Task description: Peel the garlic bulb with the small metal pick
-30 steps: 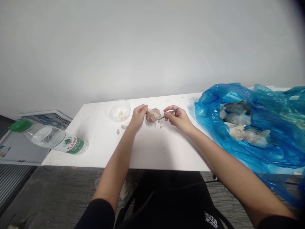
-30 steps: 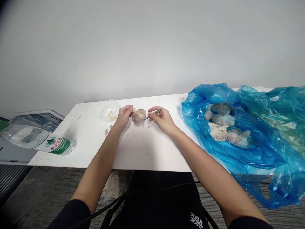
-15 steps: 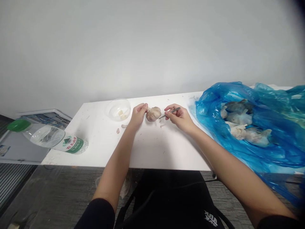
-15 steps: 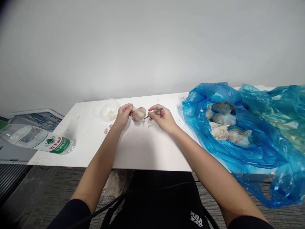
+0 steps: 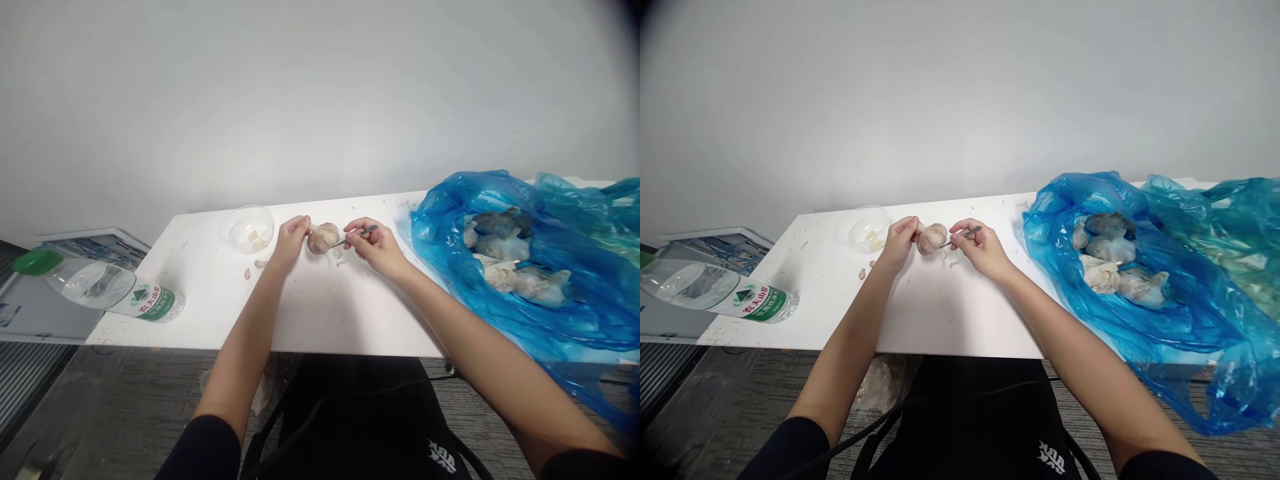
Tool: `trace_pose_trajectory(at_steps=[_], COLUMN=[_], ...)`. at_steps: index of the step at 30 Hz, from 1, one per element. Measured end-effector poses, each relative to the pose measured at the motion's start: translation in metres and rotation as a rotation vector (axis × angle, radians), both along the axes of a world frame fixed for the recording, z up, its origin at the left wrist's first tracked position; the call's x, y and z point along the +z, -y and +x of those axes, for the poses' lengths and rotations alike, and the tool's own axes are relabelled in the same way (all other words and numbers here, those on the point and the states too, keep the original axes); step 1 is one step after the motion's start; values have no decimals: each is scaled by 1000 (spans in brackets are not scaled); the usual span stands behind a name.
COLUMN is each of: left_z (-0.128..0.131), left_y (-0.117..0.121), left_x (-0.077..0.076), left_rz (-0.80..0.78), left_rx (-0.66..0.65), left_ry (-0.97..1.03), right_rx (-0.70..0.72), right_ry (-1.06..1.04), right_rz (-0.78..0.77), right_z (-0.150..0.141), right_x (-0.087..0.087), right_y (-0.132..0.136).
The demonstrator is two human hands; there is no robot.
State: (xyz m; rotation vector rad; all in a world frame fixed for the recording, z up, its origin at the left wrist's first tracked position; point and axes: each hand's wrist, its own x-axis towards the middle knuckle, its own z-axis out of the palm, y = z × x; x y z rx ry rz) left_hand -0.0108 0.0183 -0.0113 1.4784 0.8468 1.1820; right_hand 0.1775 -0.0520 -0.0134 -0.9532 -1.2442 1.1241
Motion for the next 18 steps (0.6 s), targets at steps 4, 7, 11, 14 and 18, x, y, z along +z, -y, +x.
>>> trace_pose_trajectory(at_steps=[4,7,11,14,18], left_z=[1,2,2,2,1], left_y=[0,-1,-3,-3,-3], left_x=[-1,-3,-5,-5,-4], left_rz=[-44,-86,-96,-121,-132], left_rx=[1,-9,-10,-12,-16], left_ry=[27,53,60,77,112], right_rx=[-15,-33,-43,-64,-111], right_ry=[16,33,70,114,226], right_rz=[26,40,39,44,63], right_z=[0,0,1,3,6], right_x=[-2,-3,-4,-6,-10], right_y=[-1,-2,-2,-2,-3])
